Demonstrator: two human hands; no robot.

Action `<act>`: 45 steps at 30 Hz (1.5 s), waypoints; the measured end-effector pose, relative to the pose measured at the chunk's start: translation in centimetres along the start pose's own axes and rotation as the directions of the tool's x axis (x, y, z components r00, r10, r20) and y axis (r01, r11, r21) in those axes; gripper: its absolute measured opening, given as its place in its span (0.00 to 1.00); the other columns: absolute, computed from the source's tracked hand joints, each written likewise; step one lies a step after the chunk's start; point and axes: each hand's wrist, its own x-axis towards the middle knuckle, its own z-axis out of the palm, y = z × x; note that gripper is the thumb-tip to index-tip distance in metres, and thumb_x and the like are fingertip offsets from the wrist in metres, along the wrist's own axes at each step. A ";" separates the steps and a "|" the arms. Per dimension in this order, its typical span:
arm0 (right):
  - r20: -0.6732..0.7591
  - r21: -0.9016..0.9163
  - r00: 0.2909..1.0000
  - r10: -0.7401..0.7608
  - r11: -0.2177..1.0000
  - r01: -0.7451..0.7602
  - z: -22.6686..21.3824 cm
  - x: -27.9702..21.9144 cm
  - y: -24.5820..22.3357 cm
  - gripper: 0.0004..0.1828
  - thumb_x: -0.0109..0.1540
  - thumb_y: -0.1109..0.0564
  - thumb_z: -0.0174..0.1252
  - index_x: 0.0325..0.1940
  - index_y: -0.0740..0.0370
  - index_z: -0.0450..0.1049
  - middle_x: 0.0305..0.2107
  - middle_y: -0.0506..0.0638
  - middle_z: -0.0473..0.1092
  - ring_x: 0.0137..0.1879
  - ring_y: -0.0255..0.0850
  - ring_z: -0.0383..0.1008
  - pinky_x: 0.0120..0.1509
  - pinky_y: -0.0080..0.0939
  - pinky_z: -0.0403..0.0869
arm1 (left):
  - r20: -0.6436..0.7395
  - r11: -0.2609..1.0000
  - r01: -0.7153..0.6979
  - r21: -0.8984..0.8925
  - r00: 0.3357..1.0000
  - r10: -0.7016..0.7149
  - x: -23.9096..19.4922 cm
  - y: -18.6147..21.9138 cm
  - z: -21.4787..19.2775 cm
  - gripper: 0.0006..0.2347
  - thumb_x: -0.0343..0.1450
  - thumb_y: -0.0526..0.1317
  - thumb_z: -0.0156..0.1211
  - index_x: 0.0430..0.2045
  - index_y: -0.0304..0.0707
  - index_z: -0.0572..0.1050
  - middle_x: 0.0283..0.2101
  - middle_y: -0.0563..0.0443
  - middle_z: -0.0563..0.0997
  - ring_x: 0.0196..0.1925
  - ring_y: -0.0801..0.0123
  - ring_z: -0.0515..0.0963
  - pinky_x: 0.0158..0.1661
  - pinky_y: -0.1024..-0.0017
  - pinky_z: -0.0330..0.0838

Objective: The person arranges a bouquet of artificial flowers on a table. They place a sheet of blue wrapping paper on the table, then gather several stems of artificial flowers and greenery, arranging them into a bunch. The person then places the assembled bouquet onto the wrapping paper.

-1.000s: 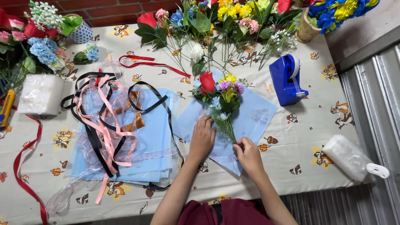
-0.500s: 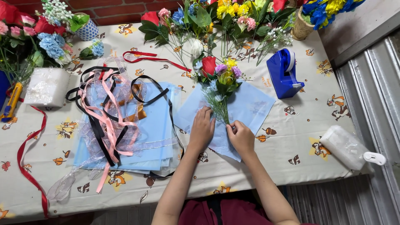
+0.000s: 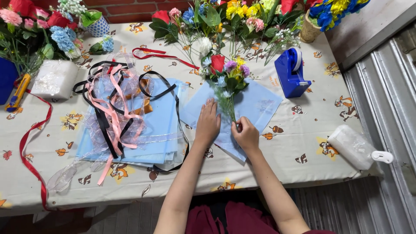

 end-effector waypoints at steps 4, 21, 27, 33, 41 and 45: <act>-0.012 0.037 1.000 -0.022 0.999 0.022 -0.3 -0.1 -0.3 0.08 0.56 0.51 0.53 0.25 0.53 0.65 0.11 0.43 0.60 0.21 0.40 0.67 0.25 0.37 0.69 | -0.006 1.000 0.006 -0.014 1.000 -0.006 -0.4 0.0 0.0 0.17 0.66 0.38 0.46 0.48 0.29 0.63 0.54 0.37 0.64 0.59 0.56 0.61 0.59 0.64 0.49; -0.045 -0.051 0.996 0.076 0.996 -0.078 0.1 0.7 -0.3 0.21 0.56 0.54 0.49 0.08 0.53 0.54 0.03 0.44 0.55 0.12 0.38 0.58 0.19 0.32 0.63 | 0.031 1.000 -0.005 0.003 1.000 0.005 0.5 0.0 0.1 0.18 0.65 0.37 0.44 0.47 0.26 0.61 0.55 0.35 0.62 0.59 0.55 0.60 0.60 0.63 0.47; -0.056 -0.088 0.995 0.086 0.992 -0.090 0.1 0.7 -0.3 0.22 0.56 0.54 0.49 0.08 0.52 0.54 0.03 0.44 0.55 0.12 0.38 0.59 0.19 0.32 0.63 | 0.052 1.000 -0.011 0.012 0.999 0.011 0.4 0.0 0.2 0.18 0.65 0.37 0.43 0.48 0.24 0.61 0.55 0.34 0.61 0.60 0.55 0.59 0.60 0.62 0.47; 0.076 0.054 0.990 0.119 0.991 -0.123 -1.1 0.5 -1.1 0.14 0.53 0.43 0.55 0.29 0.51 0.62 0.09 0.44 0.61 0.18 0.39 0.66 0.27 0.38 0.68 | 0.038 1.000 -0.006 -0.016 0.999 0.006 0.3 -0.1 0.4 0.18 0.65 0.37 0.44 0.48 0.25 0.61 0.56 0.35 0.61 0.60 0.55 0.59 0.59 0.62 0.47; 0.405 -0.108 0.876 0.261 0.965 -0.238 -2.4 0.8 -1.7 0.13 0.57 0.53 0.46 0.43 0.57 0.57 0.25 0.54 0.69 0.34 0.51 0.73 0.38 0.50 0.71 | 0.056 0.999 0.006 -0.036 0.998 -0.004 0.5 -0.3 -0.1 0.18 0.66 0.37 0.44 0.48 0.28 0.61 0.56 0.37 0.61 0.61 0.56 0.59 0.60 0.63 0.46; 0.372 0.125 0.848 0.378 0.885 -0.449 -3.3 0.9 -1.0 0.11 0.62 0.53 0.37 0.45 0.58 0.59 0.23 0.61 0.68 0.33 0.57 0.70 0.36 0.53 0.69 | 0.084 0.998 0.024 -0.054 0.996 -0.019 0.5 0.2 -1.0 0.17 0.66 0.37 0.44 0.49 0.28 0.61 0.56 0.37 0.62 0.60 0.56 0.59 0.60 0.64 0.46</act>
